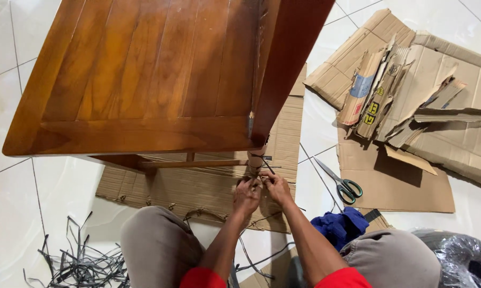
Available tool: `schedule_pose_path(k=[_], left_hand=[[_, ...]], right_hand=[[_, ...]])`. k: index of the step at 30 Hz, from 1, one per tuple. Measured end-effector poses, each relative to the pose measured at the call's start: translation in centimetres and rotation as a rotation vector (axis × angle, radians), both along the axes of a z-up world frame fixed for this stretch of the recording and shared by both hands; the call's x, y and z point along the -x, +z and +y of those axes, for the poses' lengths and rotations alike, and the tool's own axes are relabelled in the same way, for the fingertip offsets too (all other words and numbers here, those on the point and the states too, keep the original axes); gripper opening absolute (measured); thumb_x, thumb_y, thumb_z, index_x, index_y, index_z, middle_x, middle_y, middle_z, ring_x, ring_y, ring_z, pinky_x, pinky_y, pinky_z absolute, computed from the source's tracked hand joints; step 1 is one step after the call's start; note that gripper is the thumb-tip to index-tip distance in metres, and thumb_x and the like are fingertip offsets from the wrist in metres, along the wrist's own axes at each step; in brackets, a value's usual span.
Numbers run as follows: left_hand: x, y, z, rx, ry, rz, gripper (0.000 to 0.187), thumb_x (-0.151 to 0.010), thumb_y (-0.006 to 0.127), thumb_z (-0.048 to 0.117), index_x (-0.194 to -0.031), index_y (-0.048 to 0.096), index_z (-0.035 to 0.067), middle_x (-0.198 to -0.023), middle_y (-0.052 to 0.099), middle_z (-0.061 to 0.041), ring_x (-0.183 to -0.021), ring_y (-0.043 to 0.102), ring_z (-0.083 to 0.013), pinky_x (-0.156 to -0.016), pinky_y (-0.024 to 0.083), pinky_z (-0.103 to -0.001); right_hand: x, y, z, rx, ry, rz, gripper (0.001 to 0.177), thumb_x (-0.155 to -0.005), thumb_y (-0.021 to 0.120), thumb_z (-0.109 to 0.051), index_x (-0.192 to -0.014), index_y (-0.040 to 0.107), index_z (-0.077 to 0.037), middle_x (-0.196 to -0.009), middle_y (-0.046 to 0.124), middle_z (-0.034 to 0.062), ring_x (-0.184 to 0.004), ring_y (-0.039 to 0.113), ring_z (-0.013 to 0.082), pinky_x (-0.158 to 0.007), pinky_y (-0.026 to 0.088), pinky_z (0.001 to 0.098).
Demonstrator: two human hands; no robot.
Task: Wrapping the legs of a wooden chair with protective plastic strips
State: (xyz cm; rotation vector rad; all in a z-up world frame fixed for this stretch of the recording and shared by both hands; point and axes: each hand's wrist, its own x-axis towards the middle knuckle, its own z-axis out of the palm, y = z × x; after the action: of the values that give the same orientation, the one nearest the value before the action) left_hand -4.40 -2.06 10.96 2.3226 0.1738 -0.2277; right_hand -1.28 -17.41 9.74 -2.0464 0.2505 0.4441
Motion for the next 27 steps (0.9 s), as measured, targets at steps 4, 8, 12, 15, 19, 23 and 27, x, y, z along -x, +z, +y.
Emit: schedule_pose_path(k=[4, 8, 12, 15, 19, 23, 27], left_hand=[[-0.2, 0.6, -0.3, 0.080, 0.096, 0.118, 0.009, -0.089, 0.064, 0.048, -0.089, 0.069, 0.040, -0.099, 0.068, 0.002, -0.105, 0.070, -0.0228, -0.090, 0.057, -0.041], [0.2, 3.9, -0.5, 0.166, 0.072, -0.043, 0.009, -0.087, 0.064, 0.028, -0.083, 0.068, 0.021, -0.085, 0.067, -0.015, -0.095, 0.069, -0.0407, -0.086, 0.057, -0.054], [-0.1, 3.8, -0.8, 0.225, 0.114, -0.062, 0.006, -0.084, 0.066, 0.028, -0.083, 0.068, 0.022, -0.088, 0.066, -0.015, -0.097, 0.068, -0.0398, -0.084, 0.058, -0.052], [-0.3, 4.8, -1.0, 0.276, 0.151, -0.044, 0.008, -0.084, 0.067, 0.028, -0.084, 0.068, 0.019, -0.088, 0.065, -0.017, -0.096, 0.069, -0.0411, -0.083, 0.057, -0.052], [-0.4, 5.0, -1.3, 0.357, 0.223, -0.022, 0.008, -0.083, 0.069, 0.027, -0.084, 0.071, 0.019, -0.084, 0.066, -0.015, -0.091, 0.070, -0.0347, -0.083, 0.056, -0.046], [-0.6, 4.9, -1.8, 0.431, 0.304, 0.027, 0.014, -0.087, 0.069, 0.028, -0.092, 0.076, 0.017, -0.085, 0.072, -0.012, -0.088, 0.072, -0.0275, -0.083, 0.056, -0.042], [-0.8, 3.5, -1.8, 0.452, 0.346, 0.048, 0.014, -0.088, 0.071, 0.025, -0.097, 0.080, 0.019, -0.087, 0.078, -0.010, -0.089, 0.075, -0.0281, -0.082, 0.058, -0.043]], right_hand=[[-0.2, -2.5, -0.2, -0.007, -0.014, -0.029, 0.024, -0.096, 0.063, -0.030, -0.107, 0.074, -0.048, -0.098, 0.072, 0.0039, -0.104, 0.070, 0.0310, -0.093, 0.055, 0.0450], [0.0, -1.5, 0.3, -0.132, -0.024, -0.012, 0.027, -0.095, 0.062, -0.025, -0.110, 0.077, -0.042, -0.109, 0.074, 0.0070, -0.113, 0.068, 0.0351, -0.099, 0.052, 0.0470], [0.1, -0.5, -0.1, -0.176, -0.039, -0.062, 0.033, -0.094, 0.061, -0.014, -0.112, 0.078, -0.036, -0.108, 0.075, 0.0105, -0.111, 0.069, 0.0364, -0.098, 0.053, 0.0484], [0.1, -2.3, 0.0, -0.128, -0.066, -0.096, 0.037, -0.091, 0.061, -0.009, -0.113, 0.079, -0.034, -0.106, 0.075, 0.0120, -0.109, 0.069, 0.0375, -0.096, 0.054, 0.0497], [0.7, -1.1, 0.1, -0.052, -0.028, -0.242, 0.037, -0.090, 0.062, -0.008, -0.112, 0.076, -0.034, -0.100, 0.074, 0.0113, -0.105, 0.071, 0.0390, -0.092, 0.058, 0.0490], [1.4, 0.8, 0.6, 0.018, -0.035, -0.308, 0.028, -0.091, 0.065, -0.017, -0.110, 0.074, -0.035, -0.098, 0.070, 0.0118, -0.102, 0.070, 0.0403, -0.090, 0.057, 0.0513], [1.0, 3.2, 0.8, 0.050, -0.042, -0.357, 0.020, -0.090, 0.066, -0.020, -0.104, 0.075, -0.031, -0.101, 0.066, 0.0126, -0.104, 0.068, 0.0418, -0.090, 0.056, 0.0508]])
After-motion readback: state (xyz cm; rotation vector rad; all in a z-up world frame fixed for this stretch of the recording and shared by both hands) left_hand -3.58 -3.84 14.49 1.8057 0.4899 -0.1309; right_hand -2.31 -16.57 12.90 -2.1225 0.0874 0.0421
